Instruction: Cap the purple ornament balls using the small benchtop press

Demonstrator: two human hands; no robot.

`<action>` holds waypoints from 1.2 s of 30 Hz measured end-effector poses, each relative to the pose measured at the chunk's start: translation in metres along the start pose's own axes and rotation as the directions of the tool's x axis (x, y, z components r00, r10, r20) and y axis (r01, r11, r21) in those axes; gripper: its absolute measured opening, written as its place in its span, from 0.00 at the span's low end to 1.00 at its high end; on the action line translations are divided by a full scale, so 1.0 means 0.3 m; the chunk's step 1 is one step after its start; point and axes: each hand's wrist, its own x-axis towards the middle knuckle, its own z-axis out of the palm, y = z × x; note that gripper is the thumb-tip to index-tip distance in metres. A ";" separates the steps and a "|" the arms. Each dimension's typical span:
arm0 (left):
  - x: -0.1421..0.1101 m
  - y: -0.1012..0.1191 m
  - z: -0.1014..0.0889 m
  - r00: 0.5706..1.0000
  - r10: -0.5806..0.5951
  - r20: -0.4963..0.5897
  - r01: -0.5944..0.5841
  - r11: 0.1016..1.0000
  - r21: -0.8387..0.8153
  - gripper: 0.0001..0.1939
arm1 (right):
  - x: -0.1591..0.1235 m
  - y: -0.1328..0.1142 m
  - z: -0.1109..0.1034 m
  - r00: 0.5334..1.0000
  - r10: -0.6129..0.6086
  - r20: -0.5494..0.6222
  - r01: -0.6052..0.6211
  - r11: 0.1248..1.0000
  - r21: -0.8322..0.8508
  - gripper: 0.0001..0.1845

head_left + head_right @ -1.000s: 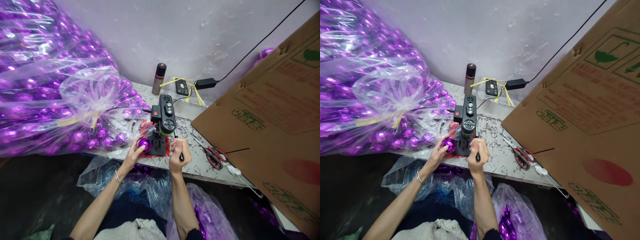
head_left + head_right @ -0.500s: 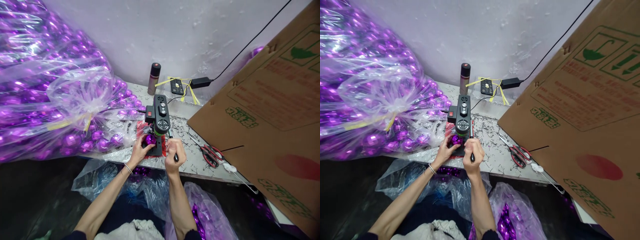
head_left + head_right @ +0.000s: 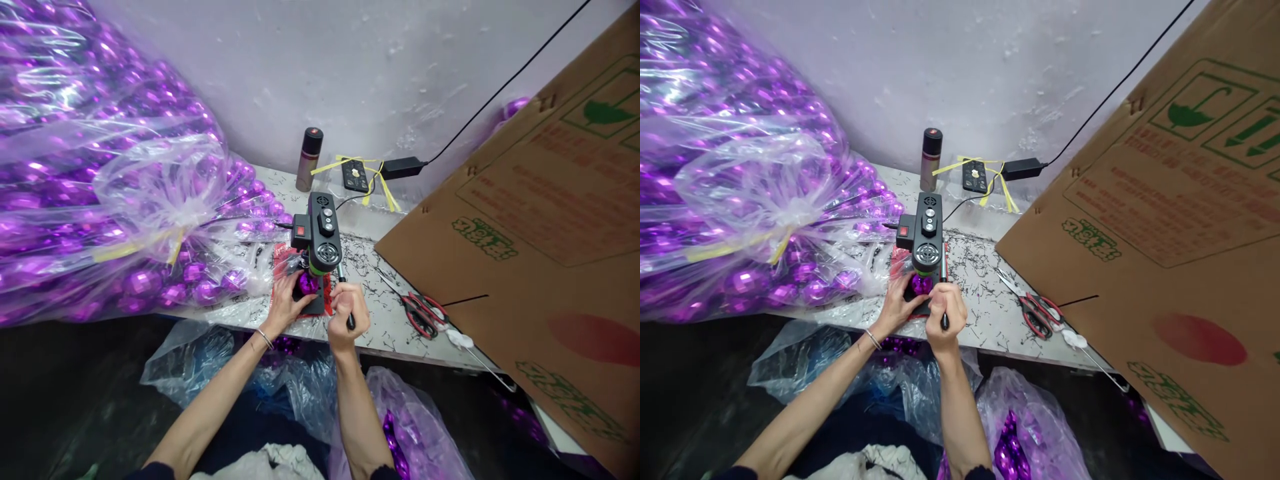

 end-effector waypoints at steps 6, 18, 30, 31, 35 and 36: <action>-0.005 0.001 0.008 1.000 0.020 -0.016 -0.020 1.000 0.013 0.31 | -0.071 0.062 0.033 0.997 -0.045 -0.063 0.047 0.999 0.028 0.19; -0.017 -0.014 0.029 0.998 0.054 -0.043 -0.052 0.997 0.048 0.31 | -0.107 0.115 0.051 0.989 -0.076 -0.123 0.080 0.996 0.031 0.21; -0.001 -0.010 0.022 0.999 0.039 0.007 -0.039 0.999 0.012 0.32 | -0.143 0.152 0.064 0.991 -0.084 -0.102 0.091 0.994 0.063 0.22; 0.004 -0.008 0.023 0.999 0.035 0.010 -0.035 0.999 0.002 0.32 | -0.140 0.152 0.065 0.990 -0.098 -0.105 0.104 0.993 0.054 0.23; 0.018 -0.005 0.026 1.000 0.021 0.020 -0.021 0.999 -0.027 0.33 | -0.059 0.104 0.063 0.982 -0.044 -0.186 0.062 0.994 0.089 0.24; 0.011 -0.005 0.023 1.000 0.017 0.023 -0.017 0.999 -0.033 0.33 | -0.025 0.080 0.059 0.982 -0.025 -0.188 0.043 0.994 0.096 0.24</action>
